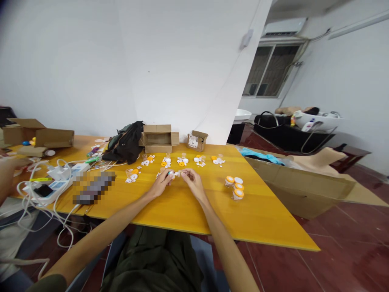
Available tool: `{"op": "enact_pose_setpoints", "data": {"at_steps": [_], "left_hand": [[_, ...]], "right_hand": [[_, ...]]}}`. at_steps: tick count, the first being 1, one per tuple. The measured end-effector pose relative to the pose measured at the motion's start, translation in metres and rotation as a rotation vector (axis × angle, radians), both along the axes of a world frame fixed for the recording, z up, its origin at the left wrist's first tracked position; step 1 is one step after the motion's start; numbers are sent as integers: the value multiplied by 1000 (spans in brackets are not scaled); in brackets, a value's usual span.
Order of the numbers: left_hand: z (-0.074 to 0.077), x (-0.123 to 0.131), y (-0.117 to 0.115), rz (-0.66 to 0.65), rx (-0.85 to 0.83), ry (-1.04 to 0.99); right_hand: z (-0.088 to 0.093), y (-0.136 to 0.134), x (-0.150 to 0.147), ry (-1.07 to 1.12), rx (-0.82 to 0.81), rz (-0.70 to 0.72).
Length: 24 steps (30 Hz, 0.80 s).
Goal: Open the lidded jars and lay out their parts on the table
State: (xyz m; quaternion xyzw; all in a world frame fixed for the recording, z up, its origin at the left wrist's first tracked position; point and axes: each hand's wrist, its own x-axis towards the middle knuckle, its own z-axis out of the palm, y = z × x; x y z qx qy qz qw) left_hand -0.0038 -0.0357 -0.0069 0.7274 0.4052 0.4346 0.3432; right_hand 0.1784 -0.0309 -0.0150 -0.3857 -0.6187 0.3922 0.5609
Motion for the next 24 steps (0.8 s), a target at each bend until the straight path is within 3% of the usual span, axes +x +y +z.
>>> {"op": "enact_pose_setpoints", "data": {"at_steps": [4,7,11,18,24], "left_hand": [[-2,-1,0,50,32,-96],[-5,-1,2,94,24,-155],[-7,-1,2,122,-3,-198],[-7,-1,2,133,14,-225],[-11,-2,3,123,55,-258]], "right_hand": [[0,-2,1,-154,97,-201],[-4,-2,1,-407,162,-348],[-12,0,1,-809,58,-465],[-12,8,-2,-1031,-22,-494],[-8,30,-6,-1013,-68,-482]]}}
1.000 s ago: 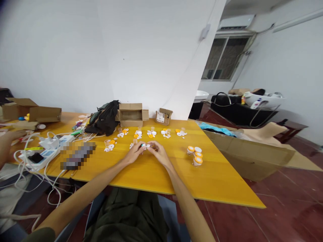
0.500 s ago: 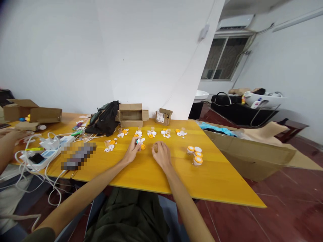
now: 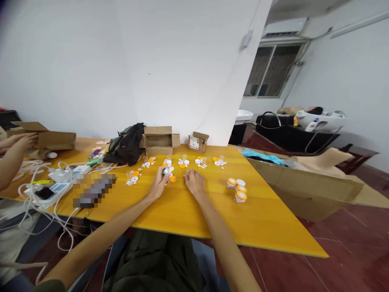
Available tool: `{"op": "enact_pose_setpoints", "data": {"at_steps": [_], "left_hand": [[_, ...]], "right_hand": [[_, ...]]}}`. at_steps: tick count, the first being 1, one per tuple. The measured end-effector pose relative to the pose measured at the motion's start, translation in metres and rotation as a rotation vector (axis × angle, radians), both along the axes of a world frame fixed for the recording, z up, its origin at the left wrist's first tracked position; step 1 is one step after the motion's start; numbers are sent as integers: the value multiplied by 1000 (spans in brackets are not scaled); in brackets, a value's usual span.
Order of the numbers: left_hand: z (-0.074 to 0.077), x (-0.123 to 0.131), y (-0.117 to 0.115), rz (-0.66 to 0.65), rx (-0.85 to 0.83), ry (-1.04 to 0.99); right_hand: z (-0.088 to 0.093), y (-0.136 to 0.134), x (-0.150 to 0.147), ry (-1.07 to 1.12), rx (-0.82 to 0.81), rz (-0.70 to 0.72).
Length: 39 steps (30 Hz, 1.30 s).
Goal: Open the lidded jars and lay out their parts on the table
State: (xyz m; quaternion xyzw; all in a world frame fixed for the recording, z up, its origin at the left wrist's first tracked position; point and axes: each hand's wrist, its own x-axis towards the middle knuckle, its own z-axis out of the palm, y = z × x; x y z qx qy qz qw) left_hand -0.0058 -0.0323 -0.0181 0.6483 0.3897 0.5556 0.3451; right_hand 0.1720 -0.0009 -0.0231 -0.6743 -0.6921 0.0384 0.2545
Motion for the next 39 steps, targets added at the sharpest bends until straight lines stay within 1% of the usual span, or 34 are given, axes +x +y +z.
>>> {"op": "enact_pose_setpoints", "data": {"at_steps": [2,5,8,10,12,14,16,19,22,27,32,35,37,39], "left_hand": [[-1,0,0,15,27,-26],[-2,-1,-1,70,93,-81],[1,-3,0,163,164,-159],[4,-6,1,225,192,-206],[7,-8,3,272,204,-237],[9,-11,4,308,204,-251],[9,-14,6,333,185,-249],[9,-17,10,365,146,-235],[8,-20,13,392,124,-218],[7,-20,15,412,135,-197],[9,-20,14,394,123,-212],[9,-20,13,390,117,-219],[10,-20,13,389,115,-220],[11,-19,11,381,112,-212]], "right_hand": [[-3,5,2,61,37,-16],[-11,3,5,207,198,-23],[-18,-5,1,345,385,74],[-21,-9,-10,409,420,172],[-24,-8,-26,466,387,247],[-26,-3,-42,513,317,284],[-27,4,-54,548,220,287],[-26,13,-64,556,89,281],[-22,17,-69,552,52,298],[-12,15,-81,552,9,312],[-8,11,-96,587,-7,388],[-5,8,-98,590,-10,406],[-2,3,-94,568,55,400],[2,-3,-83,505,208,398]]}}
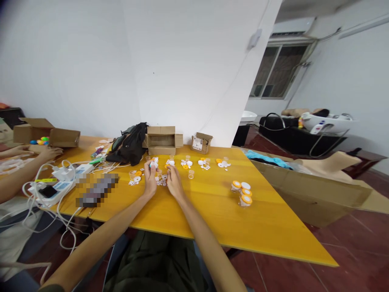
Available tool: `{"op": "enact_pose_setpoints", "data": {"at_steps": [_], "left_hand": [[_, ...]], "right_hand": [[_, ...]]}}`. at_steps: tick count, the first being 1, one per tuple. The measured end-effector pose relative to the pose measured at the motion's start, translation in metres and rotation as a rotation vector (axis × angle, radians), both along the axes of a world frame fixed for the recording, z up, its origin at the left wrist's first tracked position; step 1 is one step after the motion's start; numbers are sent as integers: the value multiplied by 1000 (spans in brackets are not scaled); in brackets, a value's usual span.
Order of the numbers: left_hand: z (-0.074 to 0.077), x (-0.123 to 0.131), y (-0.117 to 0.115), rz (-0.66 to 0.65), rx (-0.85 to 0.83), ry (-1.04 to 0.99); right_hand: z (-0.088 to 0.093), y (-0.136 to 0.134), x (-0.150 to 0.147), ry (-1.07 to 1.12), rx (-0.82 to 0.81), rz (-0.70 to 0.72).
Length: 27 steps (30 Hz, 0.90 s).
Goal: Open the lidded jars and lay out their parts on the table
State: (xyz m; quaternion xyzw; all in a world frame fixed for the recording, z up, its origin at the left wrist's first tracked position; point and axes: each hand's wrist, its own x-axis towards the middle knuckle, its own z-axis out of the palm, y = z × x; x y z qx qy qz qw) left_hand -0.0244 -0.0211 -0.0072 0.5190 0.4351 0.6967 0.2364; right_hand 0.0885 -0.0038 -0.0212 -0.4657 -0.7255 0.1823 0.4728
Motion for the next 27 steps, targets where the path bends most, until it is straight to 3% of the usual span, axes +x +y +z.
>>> {"op": "enact_pose_setpoints", "data": {"at_steps": [3,5,8,12,16,22,27], "left_hand": [[2,4,-4,-40,8,40],[2,7,-7,-81,15,79],[1,10,-10,-142,5,144],[-5,10,-10,-189,-11,233],[-7,9,-10,-221,-12,301],[-2,10,-15,-272,-22,373],[-3,11,-16,-323,-2,499]], "right_hand": [[5,-8,27,-142,233,-84],[5,-10,50,-209,268,-193],[-1,-5,83,-282,188,-334],[-8,6,106,-362,-54,-271],[-3,11,100,-407,-138,-227],[7,14,73,-444,-140,-218],[4,15,73,-390,-102,-203]]}}
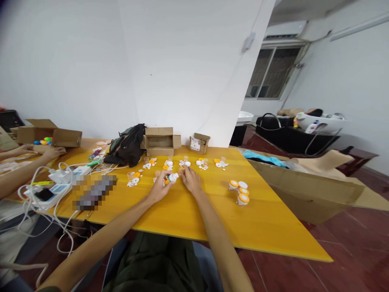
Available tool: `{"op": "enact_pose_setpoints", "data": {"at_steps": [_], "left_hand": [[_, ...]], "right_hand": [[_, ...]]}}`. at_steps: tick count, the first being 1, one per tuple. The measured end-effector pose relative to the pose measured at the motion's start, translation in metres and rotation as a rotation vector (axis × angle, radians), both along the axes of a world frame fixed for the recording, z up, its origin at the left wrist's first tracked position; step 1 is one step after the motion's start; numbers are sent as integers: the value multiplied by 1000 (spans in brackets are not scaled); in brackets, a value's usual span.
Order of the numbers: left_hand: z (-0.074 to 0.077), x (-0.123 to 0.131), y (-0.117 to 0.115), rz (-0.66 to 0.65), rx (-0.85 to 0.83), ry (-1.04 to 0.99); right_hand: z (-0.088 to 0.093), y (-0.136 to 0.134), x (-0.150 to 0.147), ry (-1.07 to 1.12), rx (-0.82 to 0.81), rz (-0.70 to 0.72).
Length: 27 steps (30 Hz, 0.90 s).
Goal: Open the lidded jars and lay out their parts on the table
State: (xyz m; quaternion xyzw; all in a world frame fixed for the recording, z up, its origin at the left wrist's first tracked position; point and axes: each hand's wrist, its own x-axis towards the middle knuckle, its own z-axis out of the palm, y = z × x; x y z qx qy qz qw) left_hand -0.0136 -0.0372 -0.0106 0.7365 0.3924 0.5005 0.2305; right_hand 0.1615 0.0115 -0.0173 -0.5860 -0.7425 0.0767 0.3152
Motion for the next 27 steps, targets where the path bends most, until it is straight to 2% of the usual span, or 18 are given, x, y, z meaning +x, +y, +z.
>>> {"op": "enact_pose_setpoints", "data": {"at_steps": [6,12,15,18,22,27], "left_hand": [[-1,2,-2,-74,15,232],[3,4,-5,-92,-23,302],[4,3,-6,-102,-28,289],[5,3,-6,-101,-37,303],[7,4,-8,-79,-79,382],[11,5,-9,-47,-148,480]], "right_hand": [[-4,-19,19,302,37,73],[-2,-43,20,512,-86,298],[-1,-45,15,547,-133,361],[-2,-44,13,548,-150,361],[-5,-42,15,559,-163,368],[-6,-40,18,607,-216,461]]}}
